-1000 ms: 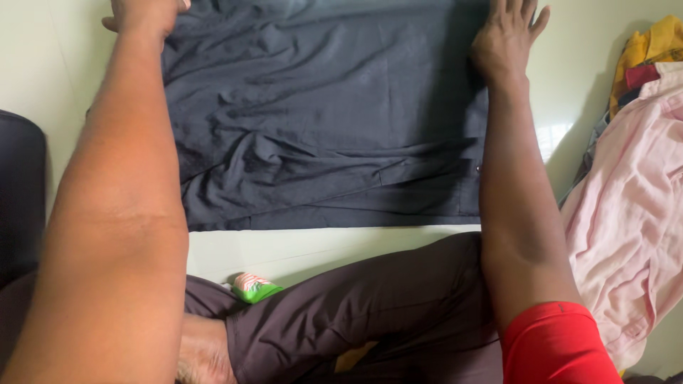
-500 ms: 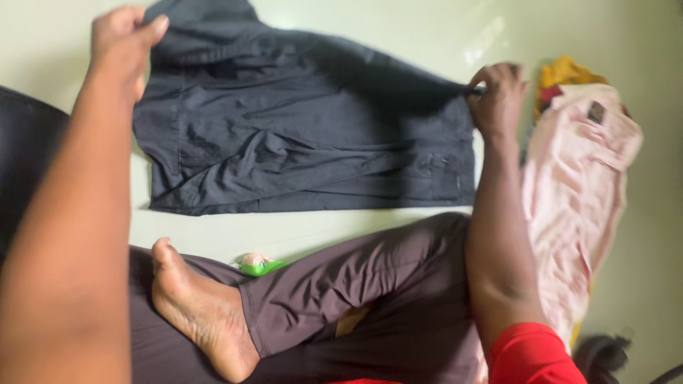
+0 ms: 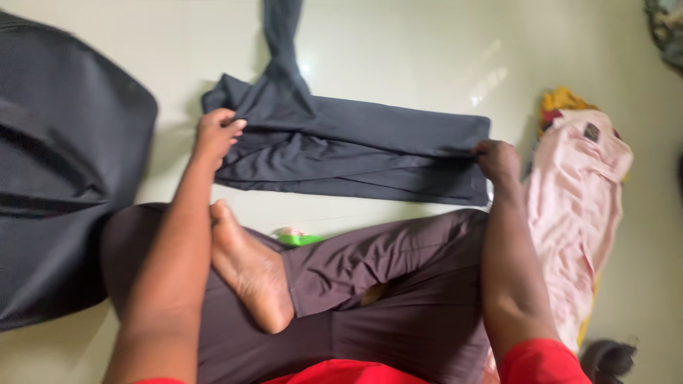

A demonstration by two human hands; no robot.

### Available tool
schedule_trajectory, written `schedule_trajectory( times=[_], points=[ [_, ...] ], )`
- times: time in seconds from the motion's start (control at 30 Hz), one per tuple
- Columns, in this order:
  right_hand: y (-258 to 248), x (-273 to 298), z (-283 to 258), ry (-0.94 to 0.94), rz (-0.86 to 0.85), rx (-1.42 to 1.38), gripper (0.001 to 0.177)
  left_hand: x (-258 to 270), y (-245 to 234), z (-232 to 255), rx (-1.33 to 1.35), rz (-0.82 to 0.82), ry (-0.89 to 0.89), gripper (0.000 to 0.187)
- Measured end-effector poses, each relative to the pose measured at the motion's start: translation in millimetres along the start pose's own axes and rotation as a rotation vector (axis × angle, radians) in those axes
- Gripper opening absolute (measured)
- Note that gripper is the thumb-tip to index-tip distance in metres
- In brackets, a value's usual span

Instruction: The person folds a black shirt by hand while sitting on the floor, smoothing the fabric and bringing the sleeves and sides together. They finish by picking up a black bag.

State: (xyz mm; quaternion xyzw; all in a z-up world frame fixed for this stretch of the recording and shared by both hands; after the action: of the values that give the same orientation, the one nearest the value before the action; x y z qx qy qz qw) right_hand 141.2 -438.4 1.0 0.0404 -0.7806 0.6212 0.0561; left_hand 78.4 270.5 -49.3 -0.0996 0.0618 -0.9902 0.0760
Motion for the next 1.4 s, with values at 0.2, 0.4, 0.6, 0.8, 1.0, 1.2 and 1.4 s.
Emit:
schedule_trajectory(
  times=[0.2,0.4,0.6,0.8,1.0,1.2,1.4],
  points=[
    [-16,18,-20,-0.005,0.057,0.201,0.029,8,-7,40,0.171,0.032,-0.110,0.028],
    [4,5,-34,-0.096,-0.147,0.159,0.025,-12,10,68,0.093,0.033,0.035,0.030],
    [-26,17,-24,-0.076,0.007,-0.082,0.021,-5,1,80,0.293,-0.193,-0.006,0.051],
    [-17,14,-28,-0.061,-0.203,-0.106,0.030,13,2,83,-0.194,-0.155,-0.197,0.055],
    [-18,-4,-86,-0.245,0.116,-0.217,0.023,26,41,91,-0.920,0.169,0.479,0.030],
    [39,-20,-174,-0.401,-0.080,0.043,0.072,4,63,59,-1.035,0.021,0.303,0.079],
    [55,-66,-85,-0.074,-0.026,0.112,0.072,-7,61,54,-1.099,0.019,0.131,0.083]
  ],
)
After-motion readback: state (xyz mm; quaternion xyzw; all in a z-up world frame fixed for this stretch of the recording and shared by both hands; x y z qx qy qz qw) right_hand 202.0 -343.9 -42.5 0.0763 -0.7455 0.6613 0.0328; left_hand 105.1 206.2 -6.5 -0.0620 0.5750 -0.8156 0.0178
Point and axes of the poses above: each hand's wrist, its own x-axis away from the middle knuckle, its own y-axis out of the palm, z = x × y, the point moved 4 cm from there along -x, towards the middle knuckle, and after that the axes turned 7 degrees about -z, right-handed, at the moved point
